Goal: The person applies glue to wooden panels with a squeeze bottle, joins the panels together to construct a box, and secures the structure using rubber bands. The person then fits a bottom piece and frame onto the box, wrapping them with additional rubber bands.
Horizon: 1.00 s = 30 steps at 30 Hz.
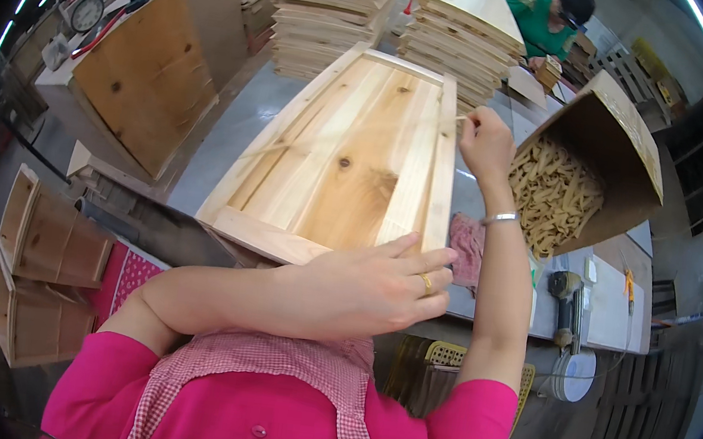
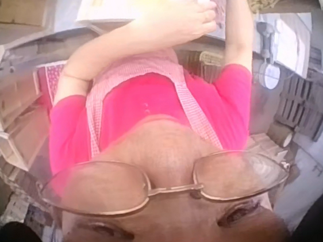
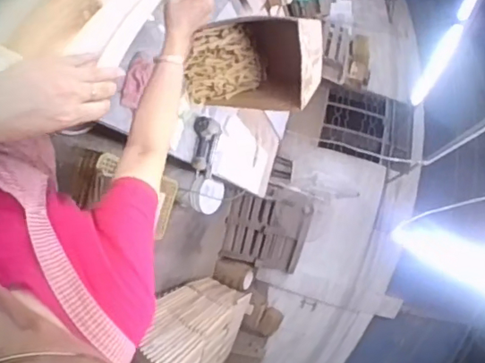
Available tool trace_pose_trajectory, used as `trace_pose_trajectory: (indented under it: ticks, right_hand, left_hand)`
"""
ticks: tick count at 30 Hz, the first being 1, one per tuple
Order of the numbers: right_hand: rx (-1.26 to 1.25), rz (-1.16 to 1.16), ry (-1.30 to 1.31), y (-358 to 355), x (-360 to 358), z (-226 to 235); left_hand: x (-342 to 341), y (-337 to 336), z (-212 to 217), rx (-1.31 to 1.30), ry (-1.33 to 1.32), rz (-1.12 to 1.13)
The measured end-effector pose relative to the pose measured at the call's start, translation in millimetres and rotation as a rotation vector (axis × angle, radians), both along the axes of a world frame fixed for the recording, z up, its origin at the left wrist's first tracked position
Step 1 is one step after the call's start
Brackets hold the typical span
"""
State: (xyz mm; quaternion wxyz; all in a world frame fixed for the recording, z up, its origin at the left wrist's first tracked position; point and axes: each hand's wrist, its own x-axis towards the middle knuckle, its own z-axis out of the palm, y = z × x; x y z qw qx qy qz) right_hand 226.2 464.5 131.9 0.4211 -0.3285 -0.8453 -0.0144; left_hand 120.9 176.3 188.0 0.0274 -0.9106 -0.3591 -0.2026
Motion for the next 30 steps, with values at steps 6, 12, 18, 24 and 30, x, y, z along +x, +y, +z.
trace_pose_trajectory:
  ticks: [6,12,18,24,30]
  right_hand:
    - [-0.627,0.187,0.363,22,45,-107]
    - [-0.566,0.14,-0.139,-46,81,-7]
    - [-0.19,0.464,-0.365,-157,-24,105]
    - [0.046,0.689,-0.749,-149,-100,88]
    - [0.146,0.393,-0.537,-34,-147,91]
  left_hand:
    - [4,-3,-1,0.007,-0.017,-0.011]
    - [-67,-63,4,0.266,-0.472,0.029]
    - [-151,-111,-38,0.064,-0.902,0.627]
    - [-160,-109,-64,-0.085,-1.082,0.484]
    - [-171,-102,-60,-0.04,-0.957,0.436]
